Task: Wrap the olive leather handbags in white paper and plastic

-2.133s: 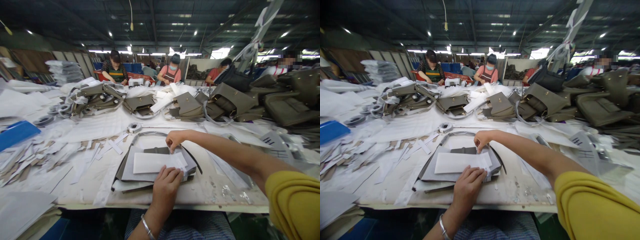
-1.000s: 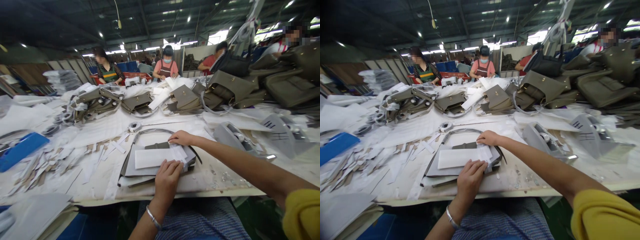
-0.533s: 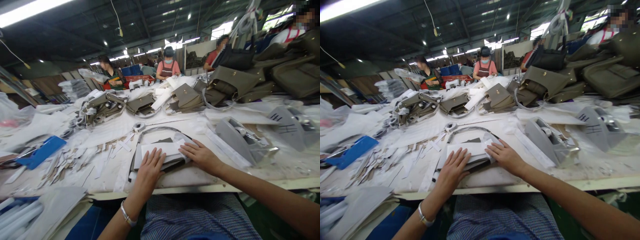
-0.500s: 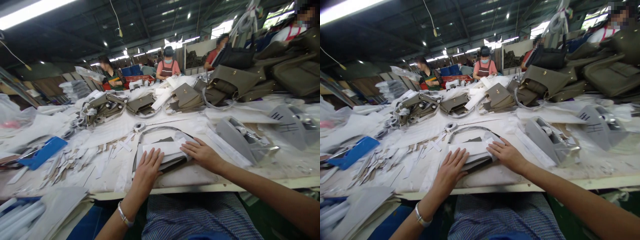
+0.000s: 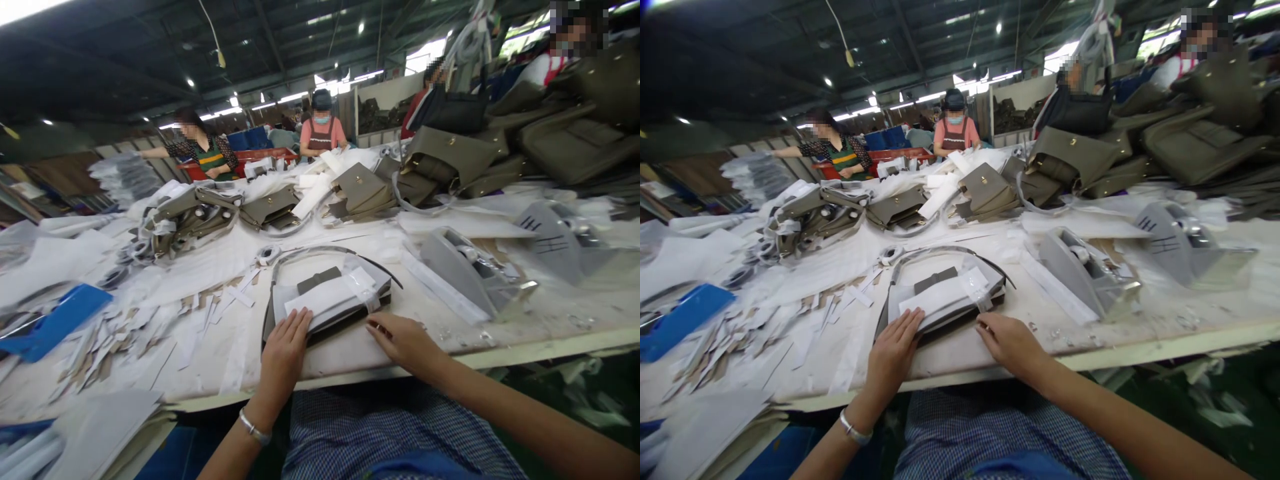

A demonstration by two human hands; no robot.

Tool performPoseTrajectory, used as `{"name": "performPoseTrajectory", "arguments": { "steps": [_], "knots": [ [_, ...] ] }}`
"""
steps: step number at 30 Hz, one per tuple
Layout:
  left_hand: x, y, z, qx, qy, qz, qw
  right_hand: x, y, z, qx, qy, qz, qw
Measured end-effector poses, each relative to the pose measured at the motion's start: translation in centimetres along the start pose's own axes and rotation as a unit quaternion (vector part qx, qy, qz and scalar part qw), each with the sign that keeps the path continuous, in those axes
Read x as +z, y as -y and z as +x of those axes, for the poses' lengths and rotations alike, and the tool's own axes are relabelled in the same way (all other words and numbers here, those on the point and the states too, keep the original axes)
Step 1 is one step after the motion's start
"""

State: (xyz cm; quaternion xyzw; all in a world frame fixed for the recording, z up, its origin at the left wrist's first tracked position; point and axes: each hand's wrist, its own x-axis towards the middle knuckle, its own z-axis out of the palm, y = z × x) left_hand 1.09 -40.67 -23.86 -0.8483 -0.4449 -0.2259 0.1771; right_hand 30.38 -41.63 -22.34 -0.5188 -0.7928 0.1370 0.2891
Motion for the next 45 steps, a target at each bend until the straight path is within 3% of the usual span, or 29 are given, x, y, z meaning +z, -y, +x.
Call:
{"name": "performPoseTrajectory", "arguments": {
  "steps": [3, 5, 8, 11, 14, 16, 18, 21, 25, 28, 36, 42, 45],
  "knots": [
    [-0.2, -0.3, 0.0, -0.011, -0.013, -0.026, 1.000, 0.7, 0.9, 0.5, 0.118, 0.041, 0.137, 0.983],
    [-0.4, -0.5, 0.1, -0.023, -0.013, -0.035, 0.999, 1.3, 1.3, 1.2, 0.156, 0.038, 0.267, 0.950],
    [-0.5, -0.7, 0.0, -0.037, -0.009, -0.024, 0.999, 2.3, 2.4, 1.9, 0.177, -0.003, 0.400, 0.899],
    [-0.3, -0.4, -0.4, -0.081, -0.033, -0.002, 0.996, 2.4, 3.9, 2.4, 0.142, -0.052, 0.437, 0.887],
    [0.0, 0.0, -0.9, -0.125, -0.054, -0.005, 0.991, 0.9, 3.8, 2.9, 0.043, -0.042, 0.365, 0.929],
    [0.2, 0.1, -1.2, -0.138, -0.061, -0.015, 0.989, -0.8, 1.9, 3.1, -0.020, -0.036, 0.226, 0.973],
    [0.4, 0.1, -1.3, -0.142, -0.066, -0.022, 0.987, -2.8, -1.2, 2.9, -0.040, -0.050, 0.055, 0.996],
    [0.7, -0.1, -1.3, -0.142, -0.075, -0.031, 0.986, -5.7, -6.4, 2.2, 0.009, -0.051, -0.161, 0.986],
    [1.0, -0.1, -1.2, -0.140, -0.090, -0.033, 0.985, -7.7, -10.4, 1.5, 0.106, 0.039, -0.328, 0.938],
    [1.0, -0.1, -1.1, -0.134, -0.094, -0.030, 0.986, -7.8, -10.9, 1.9, 0.133, 0.080, -0.343, 0.926],
    [0.9, -0.2, -1.3, -0.137, -0.106, -0.036, 0.984, -9.5, -9.9, 5.0, 0.162, 0.088, -0.346, 0.920],
    [1.0, -0.2, -1.2, -0.137, -0.112, -0.038, 0.983, -10.8, -6.6, 5.8, 0.131, 0.063, -0.300, 0.943],
    [1.0, -0.2, -1.2, -0.140, -0.111, -0.039, 0.983, -10.2, -4.4, 4.7, 0.106, 0.141, -0.178, 0.968]
  ]
}}
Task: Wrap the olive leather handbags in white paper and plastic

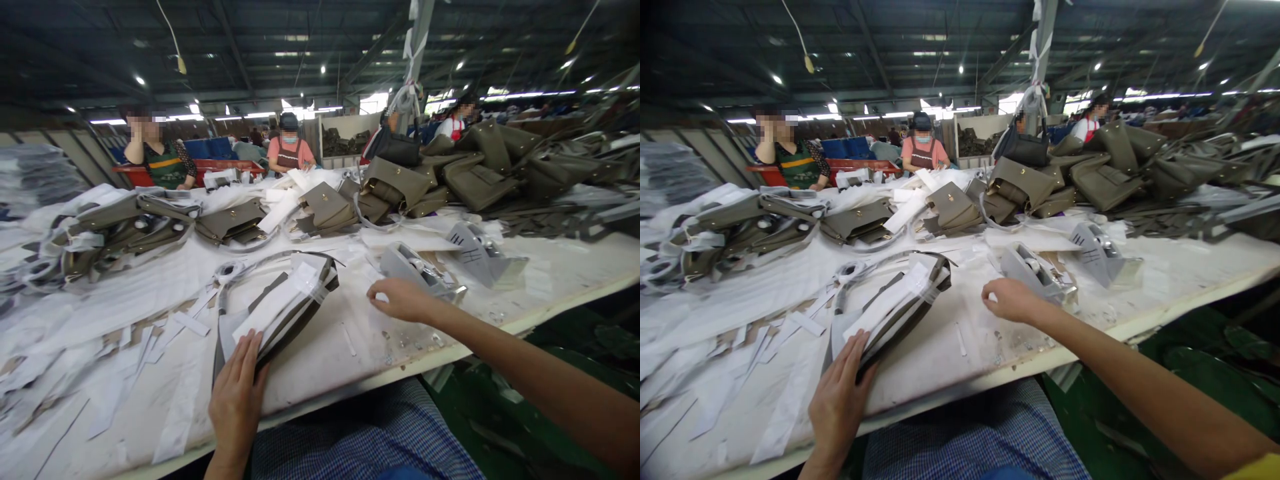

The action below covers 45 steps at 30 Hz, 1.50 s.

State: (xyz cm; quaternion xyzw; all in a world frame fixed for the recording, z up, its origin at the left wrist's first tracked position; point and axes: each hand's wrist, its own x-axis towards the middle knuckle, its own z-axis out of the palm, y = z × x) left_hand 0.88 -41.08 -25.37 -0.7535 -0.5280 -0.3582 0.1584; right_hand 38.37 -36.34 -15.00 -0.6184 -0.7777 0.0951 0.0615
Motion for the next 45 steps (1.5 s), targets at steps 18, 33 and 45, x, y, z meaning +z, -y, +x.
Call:
{"name": "performPoseTrajectory", "arguments": {
  "steps": [18, 33, 45],
  "knots": [
    [-0.3, 0.0, 1.2, -0.112, -0.039, -0.014, 0.993, 11.5, 8.3, 4.0, -0.204, -0.023, 0.053, 0.977],
    [-1.2, -3.2, 2.8, 0.061, -0.043, 0.024, 0.997, 9.9, 11.4, 1.7, -0.260, -0.083, 0.180, 0.945],
    [1.9, -5.5, 0.8, 0.107, -0.012, 0.045, 0.993, 3.8, 13.5, 12.3, -0.138, -0.056, 0.209, 0.967]
  ]
}}
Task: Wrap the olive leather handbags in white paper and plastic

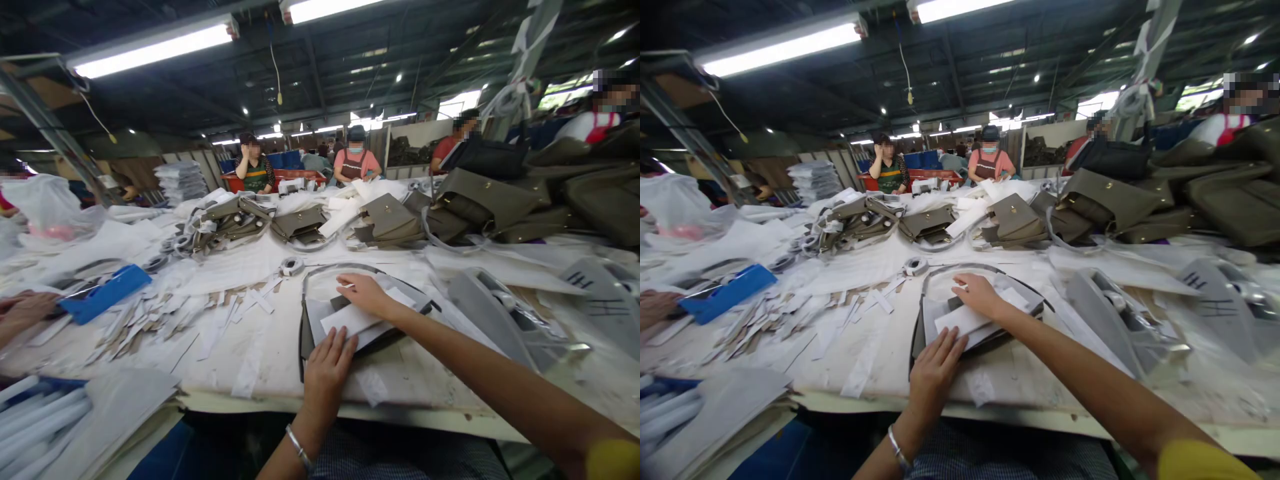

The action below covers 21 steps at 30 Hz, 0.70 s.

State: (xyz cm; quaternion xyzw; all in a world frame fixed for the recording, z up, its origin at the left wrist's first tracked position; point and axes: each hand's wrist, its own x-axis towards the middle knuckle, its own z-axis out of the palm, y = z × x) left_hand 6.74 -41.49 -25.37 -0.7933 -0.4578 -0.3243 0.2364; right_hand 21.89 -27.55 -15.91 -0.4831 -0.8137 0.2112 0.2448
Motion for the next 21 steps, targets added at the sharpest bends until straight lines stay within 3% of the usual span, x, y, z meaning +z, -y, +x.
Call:
{"name": "performPoseTrajectory", "arguments": {
  "steps": [4, 8, 12, 17, 21],
  "knots": [
    [0.6, -1.4, 0.8, -0.020, -0.005, 0.008, 1.000, 3.1, 0.6, 6.7, 0.076, 0.101, -0.026, 0.992],
    [1.2, -3.1, 0.8, -0.033, 0.002, 0.007, 0.999, 5.4, 0.8, 9.0, 0.146, 0.157, -0.003, 0.977],
    [1.4, -3.8, 0.1, -0.057, -0.010, -0.016, 0.998, 5.3, 0.2, 8.4, 0.154, 0.149, 0.102, 0.972],
    [1.4, -3.6, 0.0, -0.058, -0.017, -0.031, 0.998, 3.0, -0.3, 5.9, 0.076, 0.114, 0.248, 0.959],
    [1.4, -3.4, 0.3, -0.058, -0.016, -0.028, 0.998, 1.2, -0.5, 1.8, -0.003, 0.101, 0.278, 0.955]
  ]
}}
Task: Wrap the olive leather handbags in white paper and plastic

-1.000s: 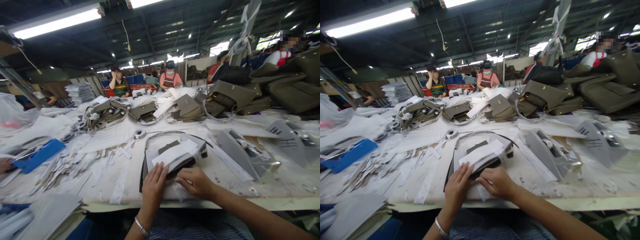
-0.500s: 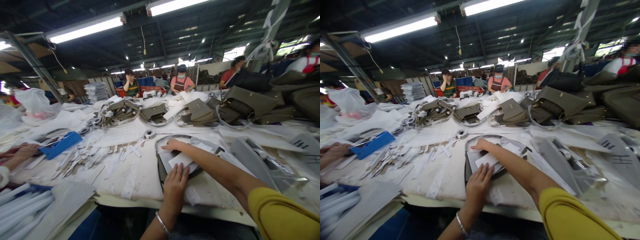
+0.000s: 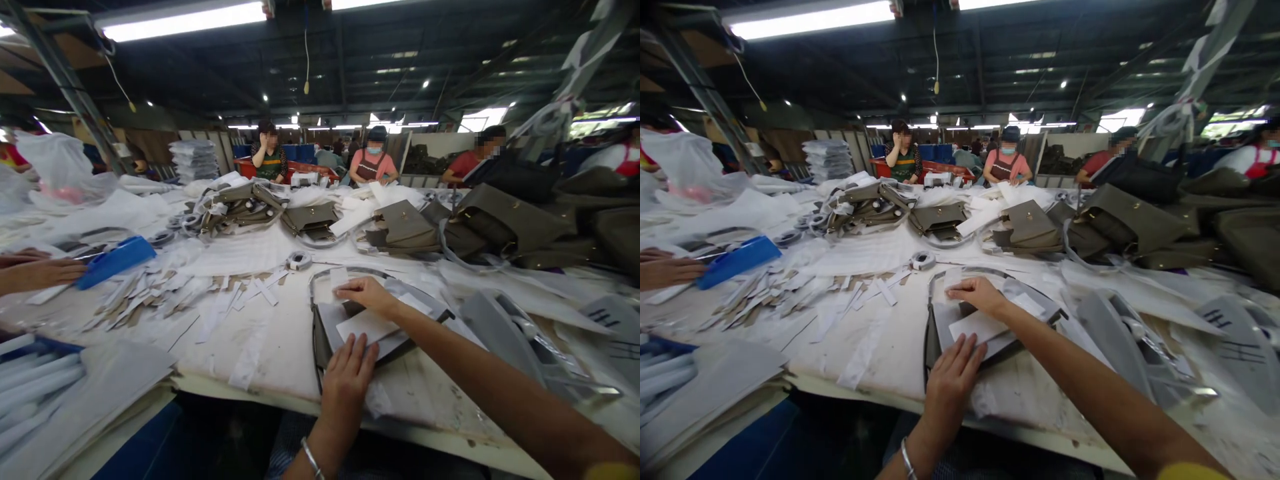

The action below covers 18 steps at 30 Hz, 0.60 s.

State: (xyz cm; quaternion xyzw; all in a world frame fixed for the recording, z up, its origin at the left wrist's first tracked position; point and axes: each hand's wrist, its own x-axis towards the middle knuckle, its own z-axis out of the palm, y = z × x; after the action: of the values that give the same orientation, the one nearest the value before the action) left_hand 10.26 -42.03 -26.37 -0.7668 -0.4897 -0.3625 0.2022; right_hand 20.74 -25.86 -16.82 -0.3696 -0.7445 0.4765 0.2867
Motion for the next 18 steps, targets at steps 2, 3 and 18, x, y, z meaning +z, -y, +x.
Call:
{"name": "performPoseTrajectory", "arguments": {
  "steps": [2, 3, 18],
  "knots": [
    [-0.1, 0.0, 0.0, 0.004, 0.005, -0.001, 1.000, -0.2, 0.0, -2.7, -0.045, 0.022, -0.037, 0.998],
    [-0.2, -0.1, 0.1, 0.004, 0.009, -0.005, 1.000, -0.2, -0.1, -4.0, -0.067, 0.042, -0.064, 0.995],
    [-0.7, 0.3, -0.6, -0.109, 0.010, -0.100, 0.989, -0.1, -3.6, -11.0, -0.359, -0.001, -0.223, 0.906]
  ]
}}
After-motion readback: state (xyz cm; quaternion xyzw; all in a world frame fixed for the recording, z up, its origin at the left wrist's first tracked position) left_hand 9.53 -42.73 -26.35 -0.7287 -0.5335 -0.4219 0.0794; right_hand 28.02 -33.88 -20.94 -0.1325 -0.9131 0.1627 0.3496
